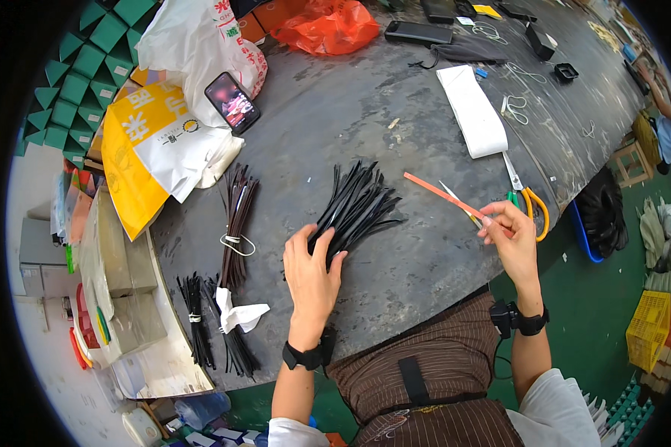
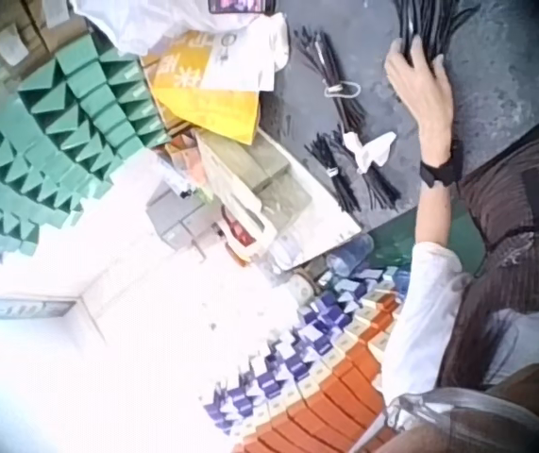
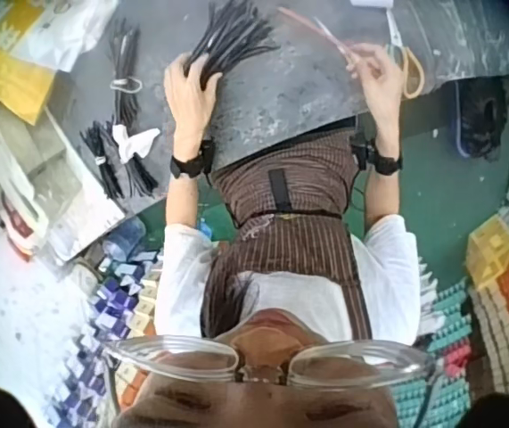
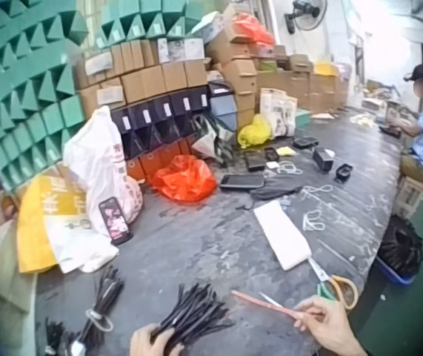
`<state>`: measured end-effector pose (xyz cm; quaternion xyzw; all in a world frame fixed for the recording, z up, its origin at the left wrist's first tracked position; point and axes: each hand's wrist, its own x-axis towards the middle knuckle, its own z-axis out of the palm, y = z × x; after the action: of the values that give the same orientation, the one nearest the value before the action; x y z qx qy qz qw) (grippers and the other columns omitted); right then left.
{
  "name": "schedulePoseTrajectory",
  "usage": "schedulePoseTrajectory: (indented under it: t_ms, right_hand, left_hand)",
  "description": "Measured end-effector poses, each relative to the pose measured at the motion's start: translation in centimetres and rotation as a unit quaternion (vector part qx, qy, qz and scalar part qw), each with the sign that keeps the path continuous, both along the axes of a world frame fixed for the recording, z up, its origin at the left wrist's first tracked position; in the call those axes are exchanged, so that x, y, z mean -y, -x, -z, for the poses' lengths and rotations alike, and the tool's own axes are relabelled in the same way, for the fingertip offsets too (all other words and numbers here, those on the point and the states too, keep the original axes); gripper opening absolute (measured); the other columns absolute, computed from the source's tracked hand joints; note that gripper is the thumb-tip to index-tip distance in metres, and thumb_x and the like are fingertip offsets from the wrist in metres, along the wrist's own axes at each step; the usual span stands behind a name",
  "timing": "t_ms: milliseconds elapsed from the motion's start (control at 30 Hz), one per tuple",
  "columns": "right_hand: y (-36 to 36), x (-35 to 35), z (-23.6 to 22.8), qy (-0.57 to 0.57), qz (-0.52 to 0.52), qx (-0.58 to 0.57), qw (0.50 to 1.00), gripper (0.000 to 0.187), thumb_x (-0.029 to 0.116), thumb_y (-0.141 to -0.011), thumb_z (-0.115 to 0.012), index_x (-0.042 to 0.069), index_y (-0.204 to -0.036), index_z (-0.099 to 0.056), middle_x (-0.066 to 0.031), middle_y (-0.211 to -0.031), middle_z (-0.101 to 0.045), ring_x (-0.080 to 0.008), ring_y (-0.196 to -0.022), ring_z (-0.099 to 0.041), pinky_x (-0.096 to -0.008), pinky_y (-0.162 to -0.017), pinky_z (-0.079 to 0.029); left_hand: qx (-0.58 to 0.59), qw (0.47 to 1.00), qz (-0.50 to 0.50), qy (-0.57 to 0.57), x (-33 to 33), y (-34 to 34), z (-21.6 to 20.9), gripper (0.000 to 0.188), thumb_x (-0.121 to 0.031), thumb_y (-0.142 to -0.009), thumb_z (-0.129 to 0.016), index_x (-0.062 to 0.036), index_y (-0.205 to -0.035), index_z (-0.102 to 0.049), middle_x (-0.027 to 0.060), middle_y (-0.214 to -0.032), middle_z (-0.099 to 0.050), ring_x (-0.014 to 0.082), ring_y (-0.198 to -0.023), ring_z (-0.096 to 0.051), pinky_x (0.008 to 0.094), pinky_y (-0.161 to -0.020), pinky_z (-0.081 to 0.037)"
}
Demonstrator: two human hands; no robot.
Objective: The recorder is inspecting and sorting long black plastic or rubber components at a workbench, using a red guide and a small tool to check dimensions or quality.
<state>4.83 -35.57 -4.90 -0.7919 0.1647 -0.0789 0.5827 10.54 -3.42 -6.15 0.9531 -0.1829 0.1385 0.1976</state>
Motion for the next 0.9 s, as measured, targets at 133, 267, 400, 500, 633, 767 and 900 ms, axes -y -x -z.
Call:
schedulePoseTrajectory:
  t_ms: [133, 267, 400, 500, 633, 767, 900]
  right_hand:
    - [1.0, 0.3, 0.3, -0.123, -0.021, 0.004, 0.992, 0.01, 0.006, -0.098, -0.064, 0.0, -0.106, -0.067, -0.0059, -0.083, -0.074, -0.0083, -0.073, -0.067, -0.0214, -0.065, -0.05]
    - [1.4, -0.6, -0.2, -0.177, -0.043, -0.004, 0.983, 0.012, 0.007, -0.099, -0.064, 0.0, -0.108, -0.068, -0.0092, -0.09, -0.076, -0.0093, -0.078, -0.069, -0.0219, -0.069, -0.052]
    - [1.6, -0.9, -1.1, -0.204, -0.073, 0.007, 0.976, 0.014, 0.004, -0.097, -0.066, -0.002, -0.11, -0.067, -0.0133, -0.1, -0.076, -0.0129, -0.088, -0.072, -0.0251, -0.078, -0.056]
    - [1.8, -1.6, -1.5, -0.209, -0.091, 0.029, 0.973, 0.015, 0.002, -0.096, -0.067, -0.002, -0.11, -0.067, -0.0149, -0.105, -0.076, -0.0147, -0.093, -0.072, -0.0271, -0.083, -0.057]
    - [2.0, -1.9, -1.9, -0.213, -0.105, 0.033, 0.971, 0.016, 0.003, -0.097, -0.067, -0.003, -0.112, -0.068, -0.0154, -0.106, -0.076, -0.0168, -0.096, -0.072, -0.0285, -0.084, -0.057]
    - [2.4, -2.0, -1.9, -0.242, -0.096, 0.048, 0.964, 0.017, 0.006, -0.098, -0.066, -0.004, -0.111, -0.069, -0.0153, -0.104, -0.076, -0.0172, -0.093, -0.072, -0.0288, -0.082, -0.057]
    - [2.7, -2.6, -2.2, -0.262, -0.085, 0.07, 0.959, 0.017, 0.009, -0.098, -0.067, -0.004, -0.108, -0.071, -0.0122, -0.095, -0.075, -0.0166, -0.083, -0.071, -0.0286, -0.076, -0.057]
  left_hand:
    - [0.003, 1.0, -0.011, 0.027, 0.5, 0.9, 0.6, 0.026, -0.007, -0.074, -0.083, -0.0053, -0.097, -0.072, 0.0087, -0.102, -0.06, 0.0283, -0.095, -0.057, 0.0411, -0.083, -0.045]
    - [0.03, 0.999, -0.016, 0.0, 1.0, 1.0, 1.0, 0.022, -0.009, -0.073, -0.084, -0.0076, -0.092, -0.072, 0.0066, -0.095, -0.059, 0.0266, -0.092, -0.056, 0.0397, -0.08, -0.042]
    - [0.029, 0.999, -0.017, -0.019, 1.3, 1.1, 1.1, 0.02, -0.011, -0.074, -0.083, -0.0089, -0.091, -0.073, 0.0057, -0.092, -0.059, 0.0265, -0.091, -0.056, 0.04, -0.081, -0.041]
    - [0.031, 0.999, -0.017, -0.033, 1.3, 1.2, 1.5, 0.018, -0.01, -0.075, -0.082, -0.0093, -0.09, -0.073, 0.0043, -0.09, -0.06, 0.026, -0.091, -0.056, 0.04, -0.081, -0.04]
    - [0.024, 0.998, -0.027, -0.046, 1.5, 1.5, 1.7, 0.014, -0.008, -0.076, -0.079, -0.0091, -0.087, -0.072, 0.0035, -0.088, -0.06, 0.0258, -0.09, -0.057, 0.0397, -0.081, -0.04]
    - [0.022, 0.999, -0.025, -0.043, 1.7, 1.6, 1.3, 0.011, -0.007, -0.078, -0.077, -0.0085, -0.086, -0.07, 0.0042, -0.087, -0.061, 0.0262, -0.089, -0.057, 0.0394, -0.082, -0.04]
    - [-0.018, 0.999, -0.039, 0.009, 1.3, 2.2, -0.4, 0.009, -0.005, -0.082, -0.074, -0.0063, -0.086, -0.066, 0.0062, -0.084, -0.066, 0.0273, -0.086, -0.06, 0.04, -0.083, -0.04]
